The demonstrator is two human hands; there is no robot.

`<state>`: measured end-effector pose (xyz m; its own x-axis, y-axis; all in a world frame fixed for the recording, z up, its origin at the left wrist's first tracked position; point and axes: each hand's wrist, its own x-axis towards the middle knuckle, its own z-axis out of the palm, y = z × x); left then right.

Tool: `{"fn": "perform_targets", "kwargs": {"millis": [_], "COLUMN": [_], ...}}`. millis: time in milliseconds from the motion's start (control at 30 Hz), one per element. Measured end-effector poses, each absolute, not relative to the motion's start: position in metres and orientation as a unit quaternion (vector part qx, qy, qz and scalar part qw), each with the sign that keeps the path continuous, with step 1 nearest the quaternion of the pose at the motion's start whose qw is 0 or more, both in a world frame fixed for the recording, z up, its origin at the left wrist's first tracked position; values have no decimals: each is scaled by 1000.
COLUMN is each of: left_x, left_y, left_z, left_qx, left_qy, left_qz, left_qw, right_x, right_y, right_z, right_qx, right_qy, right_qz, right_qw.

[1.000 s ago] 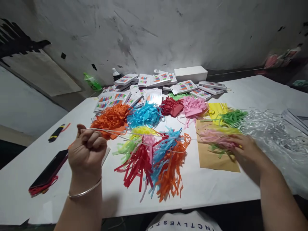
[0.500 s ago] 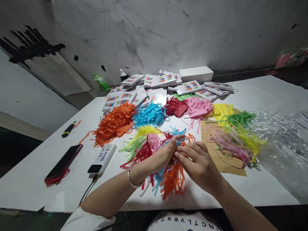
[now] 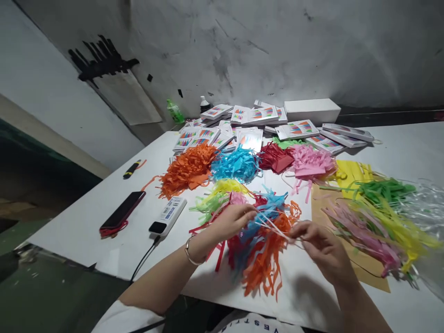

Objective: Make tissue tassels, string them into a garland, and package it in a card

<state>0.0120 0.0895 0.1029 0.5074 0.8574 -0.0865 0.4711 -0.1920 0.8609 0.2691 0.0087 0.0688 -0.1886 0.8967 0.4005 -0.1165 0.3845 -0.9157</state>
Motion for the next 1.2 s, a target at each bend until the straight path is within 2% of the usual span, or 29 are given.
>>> {"fn": "perform_targets", "kwargs": {"millis": [67, 100, 300, 500, 600, 733, 833, 967, 1200], "left_x": [-10, -19, -40, -41, -27, 6, 27, 44, 52], "left_y": [107, 115, 141, 98, 68, 44, 38, 36, 39], "left_z": [94, 88, 63, 111, 128, 123, 115, 112, 106], "left_qx": [753, 744, 726, 723, 729, 646, 577, 568, 619], "left_qy": [527, 550, 577, 510, 402, 354, 346, 344, 390], "left_qz": [282, 298, 303, 432, 482, 426, 380, 365, 375], "left_qw": [275, 235, 220, 176, 273, 524, 634, 652, 569], "right_x": [274, 275, 270, 273, 264, 242, 228, 223, 232], "right_y": [10, 11, 15, 18, 12, -12, -24, -26, -29], "right_z": [59, 56, 50, 50, 61, 89, 108, 115, 106], "right_qx": [-290, -288, -360, -476, -487, -449, -421, -441, -481], "right_qy": [-520, -488, -465, -547, -592, -646, -693, -711, -702], "right_qz": [553, 578, 618, 504, 414, 315, 228, 164, 150], "right_qw": [583, 587, 521, 469, 490, 531, 539, 522, 503]}}
